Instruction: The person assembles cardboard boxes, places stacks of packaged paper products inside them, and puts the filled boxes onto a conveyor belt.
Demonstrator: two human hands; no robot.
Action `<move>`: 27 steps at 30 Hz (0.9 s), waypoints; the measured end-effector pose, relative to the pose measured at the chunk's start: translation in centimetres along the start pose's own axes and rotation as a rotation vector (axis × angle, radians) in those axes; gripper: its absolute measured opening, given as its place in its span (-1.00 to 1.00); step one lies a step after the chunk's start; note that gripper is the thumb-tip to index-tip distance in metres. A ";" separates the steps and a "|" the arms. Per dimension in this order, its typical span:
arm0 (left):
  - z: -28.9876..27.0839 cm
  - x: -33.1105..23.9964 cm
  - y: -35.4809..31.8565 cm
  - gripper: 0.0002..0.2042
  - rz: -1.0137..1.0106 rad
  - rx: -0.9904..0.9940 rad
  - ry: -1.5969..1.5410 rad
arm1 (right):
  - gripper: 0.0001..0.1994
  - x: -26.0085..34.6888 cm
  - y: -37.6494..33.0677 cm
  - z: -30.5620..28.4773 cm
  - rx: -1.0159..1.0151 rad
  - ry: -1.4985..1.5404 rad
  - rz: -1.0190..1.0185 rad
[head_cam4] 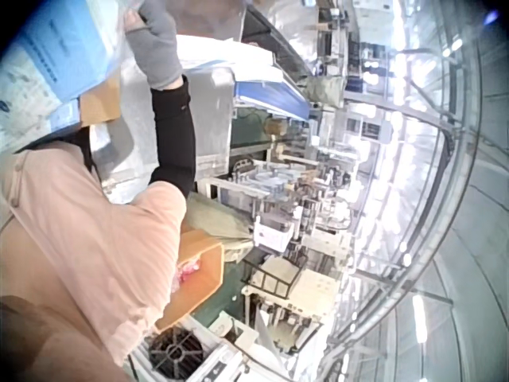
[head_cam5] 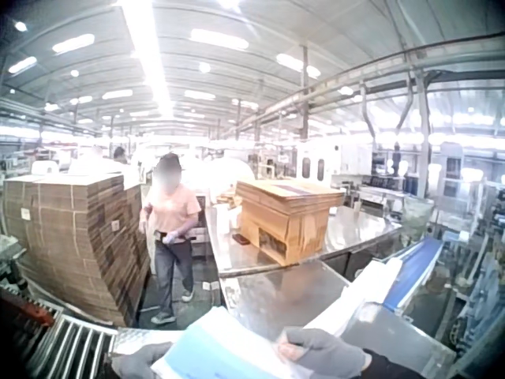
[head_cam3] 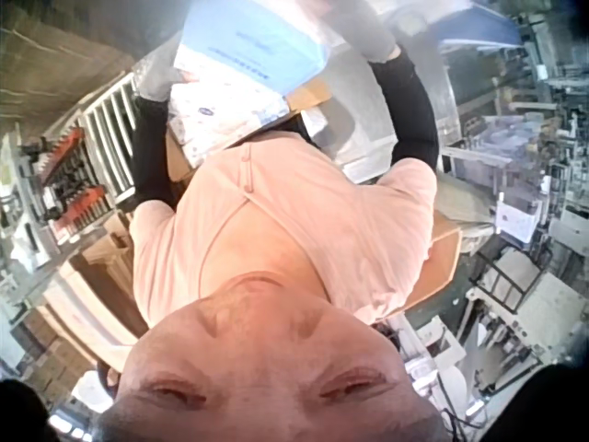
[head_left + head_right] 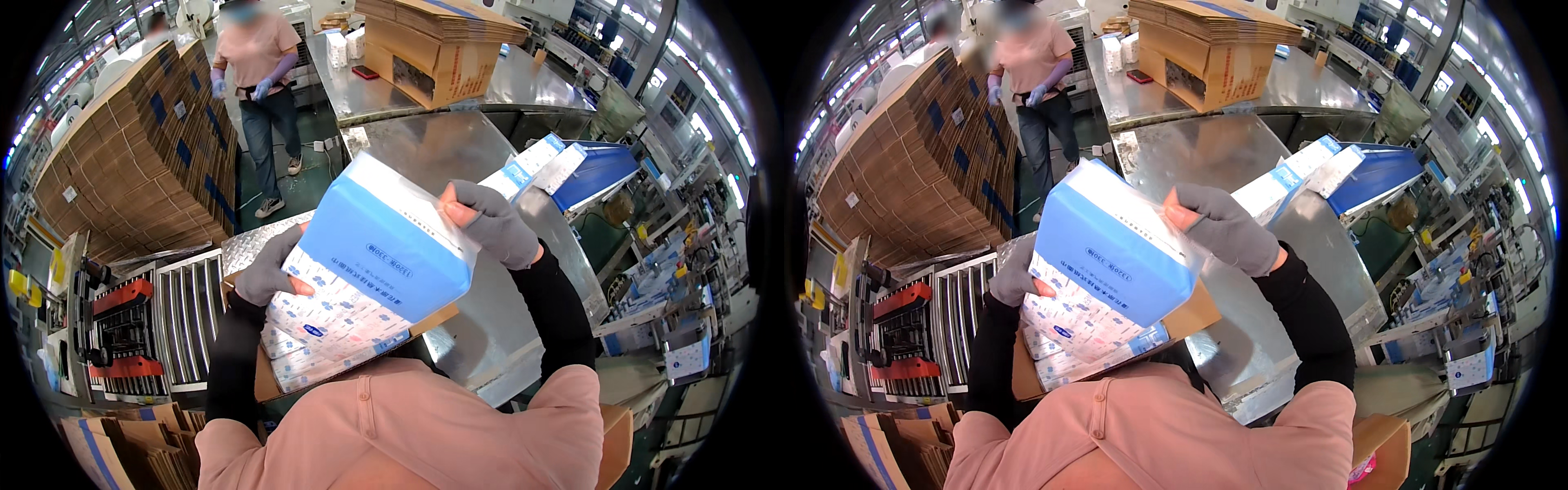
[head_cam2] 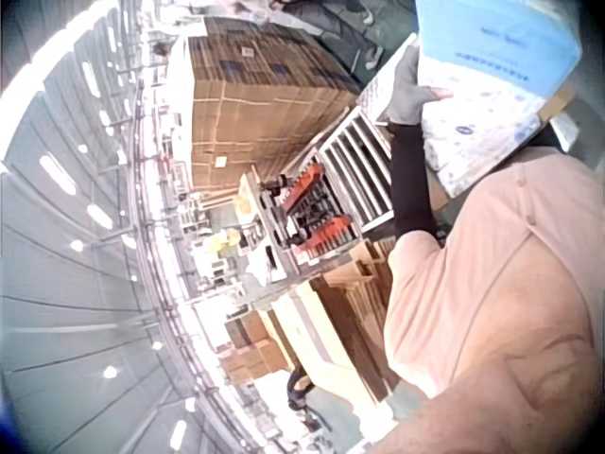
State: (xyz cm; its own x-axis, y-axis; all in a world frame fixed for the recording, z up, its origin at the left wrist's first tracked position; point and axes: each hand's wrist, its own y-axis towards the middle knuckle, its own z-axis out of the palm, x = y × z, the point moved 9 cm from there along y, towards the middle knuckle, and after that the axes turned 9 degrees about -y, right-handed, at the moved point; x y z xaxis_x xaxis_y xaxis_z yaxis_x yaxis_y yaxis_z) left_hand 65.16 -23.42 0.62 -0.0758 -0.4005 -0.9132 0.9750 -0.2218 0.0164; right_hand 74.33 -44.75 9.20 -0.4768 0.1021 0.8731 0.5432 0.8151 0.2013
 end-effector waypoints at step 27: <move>9.5 3.7 12.9 -0.40 0.410 -0.182 0.951 | -0.09 -0.8 2.8 -47.4 -1.012 0.216 -0.335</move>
State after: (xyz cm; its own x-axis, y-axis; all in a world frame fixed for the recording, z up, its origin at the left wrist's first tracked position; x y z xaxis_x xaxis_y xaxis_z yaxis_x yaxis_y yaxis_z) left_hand 75.42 -36.26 1.31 0.3859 0.4662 -0.7960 0.9114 -0.0590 0.4073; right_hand 109.02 -69.60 30.08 -0.6288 -0.2212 0.7454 0.7730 -0.0745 0.6300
